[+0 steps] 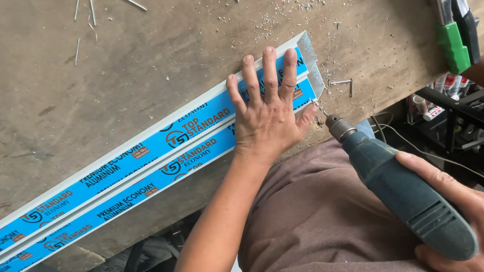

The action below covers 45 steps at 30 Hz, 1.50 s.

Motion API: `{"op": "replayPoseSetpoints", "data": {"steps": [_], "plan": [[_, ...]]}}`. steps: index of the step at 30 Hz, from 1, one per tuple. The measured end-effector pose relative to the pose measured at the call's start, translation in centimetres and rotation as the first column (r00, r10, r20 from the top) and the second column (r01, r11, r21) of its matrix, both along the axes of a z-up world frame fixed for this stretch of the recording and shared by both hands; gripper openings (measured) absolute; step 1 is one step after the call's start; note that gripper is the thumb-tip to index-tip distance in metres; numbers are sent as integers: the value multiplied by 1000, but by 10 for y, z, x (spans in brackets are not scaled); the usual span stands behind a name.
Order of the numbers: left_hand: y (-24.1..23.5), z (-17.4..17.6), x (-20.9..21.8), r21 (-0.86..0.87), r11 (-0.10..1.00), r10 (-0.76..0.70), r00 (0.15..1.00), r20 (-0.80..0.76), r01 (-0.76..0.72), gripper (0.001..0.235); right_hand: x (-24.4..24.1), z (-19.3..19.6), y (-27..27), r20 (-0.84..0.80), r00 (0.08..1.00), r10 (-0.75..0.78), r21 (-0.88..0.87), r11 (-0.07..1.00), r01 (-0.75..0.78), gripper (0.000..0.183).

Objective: Drilling holes into aluminum profiles using a power drill on a workbench.

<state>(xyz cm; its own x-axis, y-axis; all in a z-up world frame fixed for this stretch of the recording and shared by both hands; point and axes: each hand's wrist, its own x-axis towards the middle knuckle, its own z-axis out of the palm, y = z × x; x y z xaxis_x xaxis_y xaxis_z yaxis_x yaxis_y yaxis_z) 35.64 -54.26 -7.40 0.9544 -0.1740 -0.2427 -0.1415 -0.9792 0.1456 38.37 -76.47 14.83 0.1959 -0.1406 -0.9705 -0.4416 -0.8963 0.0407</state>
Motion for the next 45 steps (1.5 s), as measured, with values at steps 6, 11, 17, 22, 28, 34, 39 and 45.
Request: {"op": "replayPoseSetpoints", "data": {"steps": [6,11,17,22,28,34,39,45], "plan": [[0,1,1,14,1000,-2,1000,15,2,99,1,2,5,-40,999,-16,-77,997,13,131],[1,1,1,26,1000,-14,1000,11,13,99,-2,1,3,-6,1000,-18,-20,1000,18,132],[1,1,1,16,1000,0,1000,19,-1,100,0,3,10,-43,999,-27,-99,995,22,130],[1,1,1,17,1000,-1,1000,9,1,96,-6,0,0,-3,1000,21,-27,999,-21,134],[2,3,1,13,1000,4,1000,20,-4,94,-7,-1,-2,-3,999,40,-24,999,-40,135],[1,1,0,15,1000,-2,1000,2,2,97,-2,3,10,12,999,42,-39,998,-41,133],[2,1,0,2,1000,-6,1000,-1,6,94,9,6,23,48,999,22,47,999,-24,132],[2,1,2,18,1000,-24,1000,2,24,105,24,7,35,113,993,19,96,995,-30,120]]}}
